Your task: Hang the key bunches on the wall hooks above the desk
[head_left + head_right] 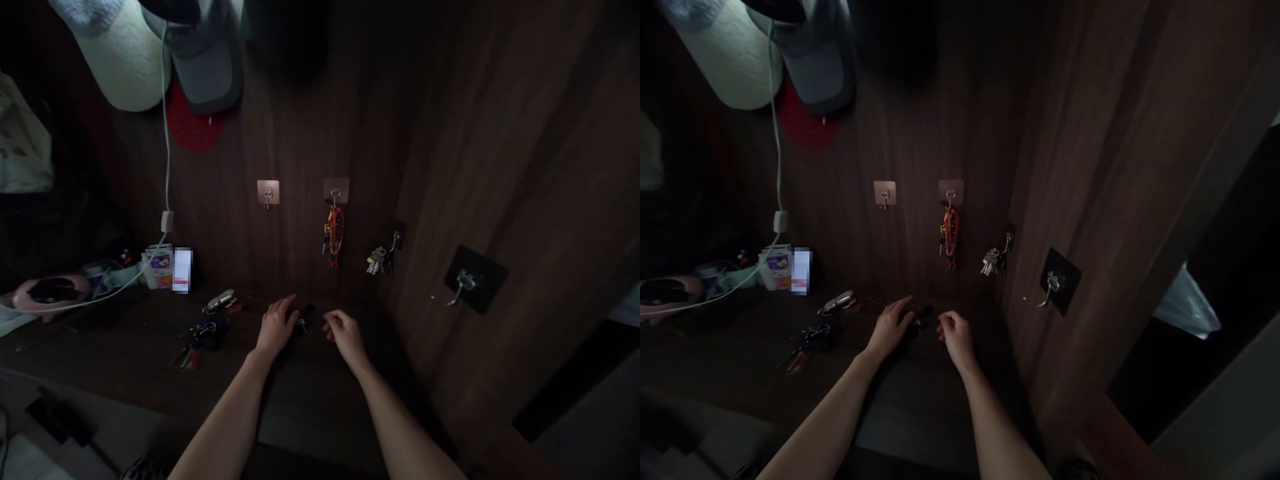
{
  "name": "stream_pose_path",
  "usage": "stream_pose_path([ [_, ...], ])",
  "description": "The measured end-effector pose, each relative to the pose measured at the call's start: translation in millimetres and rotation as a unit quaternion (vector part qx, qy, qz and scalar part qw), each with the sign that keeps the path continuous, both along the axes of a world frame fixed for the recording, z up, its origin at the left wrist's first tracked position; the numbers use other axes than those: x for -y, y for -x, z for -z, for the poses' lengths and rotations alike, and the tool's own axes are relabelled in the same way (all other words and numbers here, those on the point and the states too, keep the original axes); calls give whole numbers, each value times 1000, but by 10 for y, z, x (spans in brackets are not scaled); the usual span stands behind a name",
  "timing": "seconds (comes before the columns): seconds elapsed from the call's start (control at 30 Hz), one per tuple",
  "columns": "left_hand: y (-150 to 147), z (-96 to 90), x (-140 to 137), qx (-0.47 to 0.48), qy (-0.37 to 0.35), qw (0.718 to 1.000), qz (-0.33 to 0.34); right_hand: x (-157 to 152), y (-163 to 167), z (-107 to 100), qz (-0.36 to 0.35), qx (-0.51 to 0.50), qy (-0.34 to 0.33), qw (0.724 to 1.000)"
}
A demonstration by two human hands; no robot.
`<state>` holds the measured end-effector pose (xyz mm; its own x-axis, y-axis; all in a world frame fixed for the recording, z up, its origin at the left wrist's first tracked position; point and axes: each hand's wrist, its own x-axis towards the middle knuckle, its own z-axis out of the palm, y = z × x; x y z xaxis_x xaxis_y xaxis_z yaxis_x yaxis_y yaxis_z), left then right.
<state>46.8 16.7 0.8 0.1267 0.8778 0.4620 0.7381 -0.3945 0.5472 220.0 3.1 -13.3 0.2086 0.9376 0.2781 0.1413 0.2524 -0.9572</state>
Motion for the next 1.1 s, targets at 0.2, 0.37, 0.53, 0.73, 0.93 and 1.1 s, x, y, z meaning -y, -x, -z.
stream_pose_path([
  [0.2, -95, -13, 138, -130, 33, 989, 68, 12, 7, 0, 0, 14, -12, 1000],
  [0.37, -97, -17, 132, -96, 32, 991, 84, 9, 13, 19, 0, 24, -25, 999],
  [0.53, -121, -18, 94, 30, -15, 990, 134, 15, 22, 21, 1, 52, -23, 998],
  [0.73, -182, -43, 126, 93, -25, 977, 189, 27, 87, -63, 3, -17, -31, 999],
  [0.93, -205, -75, 177, 98, -7, 970, 224, 7, 124, -84, 37, -97, -1, 995],
  [1.1, -196, -93, 182, 84, -2, 967, 240, 8, 67, -93, 73, -90, -27, 993],
])
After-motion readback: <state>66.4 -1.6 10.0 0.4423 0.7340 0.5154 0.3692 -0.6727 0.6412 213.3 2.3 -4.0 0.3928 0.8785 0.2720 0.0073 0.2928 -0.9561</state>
